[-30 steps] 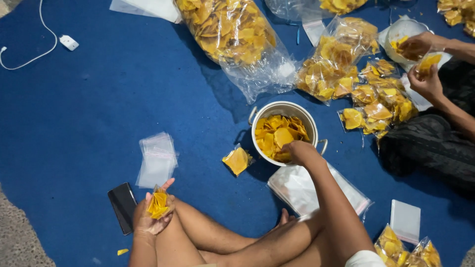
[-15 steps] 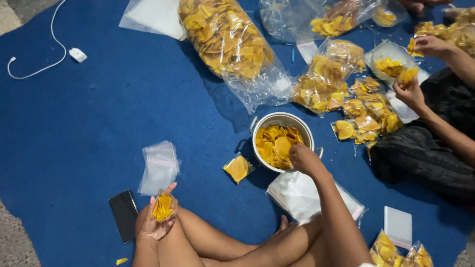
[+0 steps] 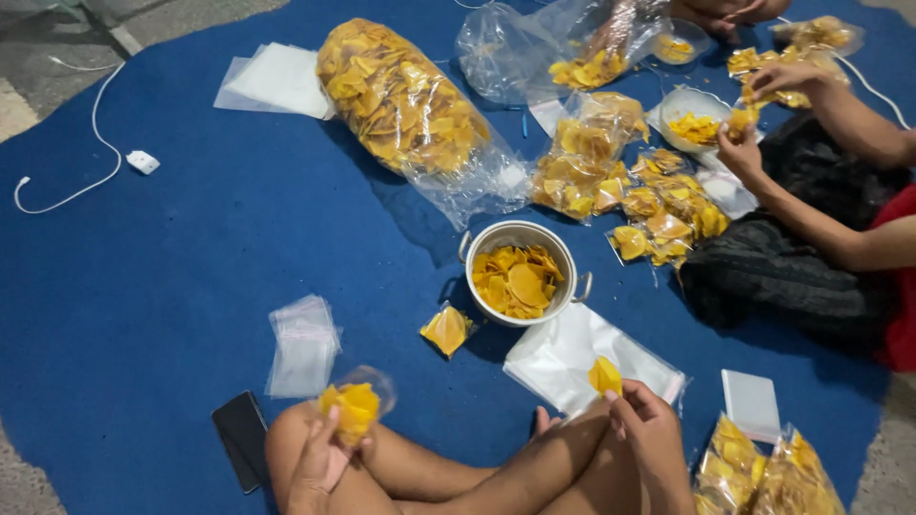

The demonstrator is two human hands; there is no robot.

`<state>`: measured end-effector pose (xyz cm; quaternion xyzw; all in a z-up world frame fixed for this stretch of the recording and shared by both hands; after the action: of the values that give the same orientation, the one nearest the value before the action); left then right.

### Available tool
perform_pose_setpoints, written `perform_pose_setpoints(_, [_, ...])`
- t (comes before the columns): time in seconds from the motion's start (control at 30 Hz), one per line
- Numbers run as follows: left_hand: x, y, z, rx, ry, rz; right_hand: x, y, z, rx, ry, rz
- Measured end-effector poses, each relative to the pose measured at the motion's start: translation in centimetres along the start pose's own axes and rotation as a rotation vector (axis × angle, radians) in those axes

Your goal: The person picks up yellow snack pieces from a central pile by hand and places them into small clear plastic bags while sitting on the floor.

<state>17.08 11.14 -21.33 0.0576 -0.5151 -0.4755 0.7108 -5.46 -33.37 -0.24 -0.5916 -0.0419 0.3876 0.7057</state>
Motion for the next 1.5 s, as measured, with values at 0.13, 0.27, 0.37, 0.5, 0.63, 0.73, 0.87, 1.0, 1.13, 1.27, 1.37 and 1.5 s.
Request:
perform_pose_setpoints(0.13, [7.3,-4.5,4.2,-0.135,0.012,0.102,-1.3,-0.7,1.9,-0.064,-0.109,-0.173])
perform_pose_setpoints(0.27, [17.0,-7.8,9.4,-0.301,0.044,0.309,-2.1,-3.6,3.6,-0.239,-0.103,-0.258])
perform_pose_setpoints(0.37, [21.5,-9.0,10.6,-0.257,-0.325,0.288,-1.4,-7.4,6.3,-0.317,-0.169,-0.258])
perform_pose_setpoints(0.5, [24.0,-8.3,12.6,-0.273,-0.463,0.235,0.1,-9.6,8.8,-0.357,-0.310,-0.158])
perform_pose_setpoints(0.63, [25.0,-8.0,13.3,-0.280,-0.521,0.193,2.0,-12.0,11.1,-0.551,-0.442,0.005])
perform_pose_setpoints(0.73, [25.2,-8.7,13.7,-0.297,-0.519,0.188,2.5,-11.9,11.8,-0.477,-0.452,0.136])
perform_pose_setpoints(0.87, [28.3,-6.7,15.6,-0.256,-0.635,0.171,3.8,-10.8,12.2,-0.521,-0.521,0.305])
perform_pose_setpoints(1.0, [27.8,-7.9,15.5,-0.297,-0.678,0.119,5.3,-10.4,12.9,-0.484,-0.535,0.353])
perform_pose_setpoints(1.13, [27.5,-7.5,15.4,-0.269,-0.653,0.049,5.5,-8.3,12.4,-0.315,-0.469,0.119])
perform_pose_setpoints(1.27, [26.2,-7.9,14.6,-0.302,-0.556,0.164,4.6,-6.7,11.6,-0.150,-0.321,0.076])
perform_pose_setpoints(1.37, [24.5,-9.0,13.7,-0.342,-0.468,0.174,4.2,-6.4,11.2,-0.130,-0.260,0.050])
perform_pose_setpoints(1.5, [24.6,-8.7,13.8,-0.356,-0.433,0.185,4.1,-7.0,11.2,-0.143,-0.244,0.072])
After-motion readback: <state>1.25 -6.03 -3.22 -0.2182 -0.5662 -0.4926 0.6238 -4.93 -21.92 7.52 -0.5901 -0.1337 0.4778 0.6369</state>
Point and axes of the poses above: each hand's wrist, its own z-axis away from the middle knuckle, its own x-axis out of the palm, y = z × x, the point moved 9 cm from there along -z, towards the middle knuckle, and after that the axes turned 3 degrees about z, right-handed, at the moved point
